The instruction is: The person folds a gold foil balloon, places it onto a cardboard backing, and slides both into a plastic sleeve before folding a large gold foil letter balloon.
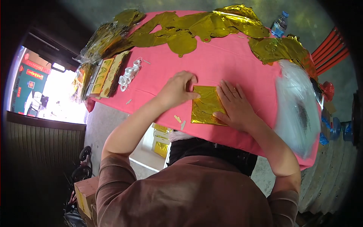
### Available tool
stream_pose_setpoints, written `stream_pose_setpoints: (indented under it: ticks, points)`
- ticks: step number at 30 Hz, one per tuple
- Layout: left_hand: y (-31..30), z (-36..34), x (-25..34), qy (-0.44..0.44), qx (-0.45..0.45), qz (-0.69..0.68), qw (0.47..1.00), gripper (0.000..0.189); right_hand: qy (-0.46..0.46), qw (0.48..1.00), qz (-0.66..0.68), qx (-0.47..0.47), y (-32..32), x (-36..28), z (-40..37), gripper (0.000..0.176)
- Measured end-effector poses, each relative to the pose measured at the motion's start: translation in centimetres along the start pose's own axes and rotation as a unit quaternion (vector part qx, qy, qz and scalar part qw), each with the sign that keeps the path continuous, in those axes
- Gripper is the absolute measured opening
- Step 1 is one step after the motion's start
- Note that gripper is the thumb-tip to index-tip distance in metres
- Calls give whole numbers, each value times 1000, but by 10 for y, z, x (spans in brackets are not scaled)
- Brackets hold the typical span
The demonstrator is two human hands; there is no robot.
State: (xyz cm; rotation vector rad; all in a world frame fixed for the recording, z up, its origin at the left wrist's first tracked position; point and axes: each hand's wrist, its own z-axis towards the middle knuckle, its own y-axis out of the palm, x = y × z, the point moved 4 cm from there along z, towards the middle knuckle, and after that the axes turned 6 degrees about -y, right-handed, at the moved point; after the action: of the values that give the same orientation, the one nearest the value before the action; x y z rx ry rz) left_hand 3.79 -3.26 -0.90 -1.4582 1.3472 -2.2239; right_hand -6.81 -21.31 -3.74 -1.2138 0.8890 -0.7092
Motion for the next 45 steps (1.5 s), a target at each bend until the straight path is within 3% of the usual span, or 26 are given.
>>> stream_pose_setpoints:
  ticks: [1, 3, 4, 6, 9, 13, 15, 20, 22, 24, 27, 29, 30, 32, 33, 35, 36, 37, 38, 39, 41, 45]
  points:
    - [-4, 4, 2, -1, 1, 0, 1000, 26, 2, 1000, -1, -4, 0, 0, 0, 78]
    - [0, 15, -2, -76, -141, -6, 987, 31, 5, 1000, -2, -7, 0, 0, 0, 78]
    - [0, 20, -3, -76, -142, -7, 987, 31, 6, 1000, -3, -12, 0, -1, 1, 78]
    - [6, 29, -8, -90, -231, 50, 967, 31, 6, 1000, -5, -17, 0, 0, 0, 79]
    - [9, 40, -9, -60, -268, 101, 956, 30, 4, 1000, -15, -14, 0, -1, 0, 79]
    - [11, 42, -12, -73, -286, 67, 953, 35, 11, 1000, -1, -22, -3, -3, 1, 81]
    - [10, 39, -9, -83, -283, 42, 955, 27, 14, 1000, -2, -19, -2, 0, 0, 81]
    - [6, 23, -7, -83, -256, 4, 963, 24, -11, 999, -19, -33, -5, 8, -9, 79]
    - [0, 18, -10, -69, -234, -1, 970, 23, 19, 998, -19, -62, -13, 17, -19, 77]
    - [-12, 16, -24, -93, -184, -104, 973, 24, 42, 995, -24, -86, -24, 25, -28, 76]
    - [-37, 12, -23, -101, -109, -164, 975, 24, 73, 995, -40, -46, -46, 30, -35, 66]
    - [-46, 11, -13, -88, -58, -166, 980, 24, 51, 994, 30, 88, -67, 29, -32, 50]
    - [-50, 10, -4, -79, -16, -169, 982, 24, 47, 994, 26, 90, -71, 26, -26, 50]
    - [-52, 6, 26, -47, 32, -126, 990, 24, 60, 959, 230, 155, -77, 14, -9, 37]
    - [-52, 3, 43, -17, 74, -82, 994, 23, 56, 960, 227, 157, -74, 8, 0, 37]
    - [-45, -2, 67, 87, 132, 4, 987, 17, 48, 868, 461, 176, -56, 2, 19, 31]
    - [-39, -5, 74, 124, 148, 31, 981, 17, 45, 869, 460, 177, -53, 1, 27, 31]
    - [-34, -10, 85, 175, 163, 125, 963, 13, 85, 804, 562, 172, -45, 4, 34, 30]
    - [-29, -13, 87, 174, 165, 126, 963, 13, 124, 727, 656, 164, -38, 6, 39, 28]
    - [-23, -16, 90, 217, 176, 177, 944, 11, 122, 728, 656, 160, -35, 10, 39, 28]
    - [-10, -23, 91, 284, 186, 272, 900, 8, 211, 648, 725, 103, -21, 19, 37, 23]
    - [9, -30, 85, 301, 192, 299, 885, 8, 222, 623, 737, 137, -16, 2, 33, 25]
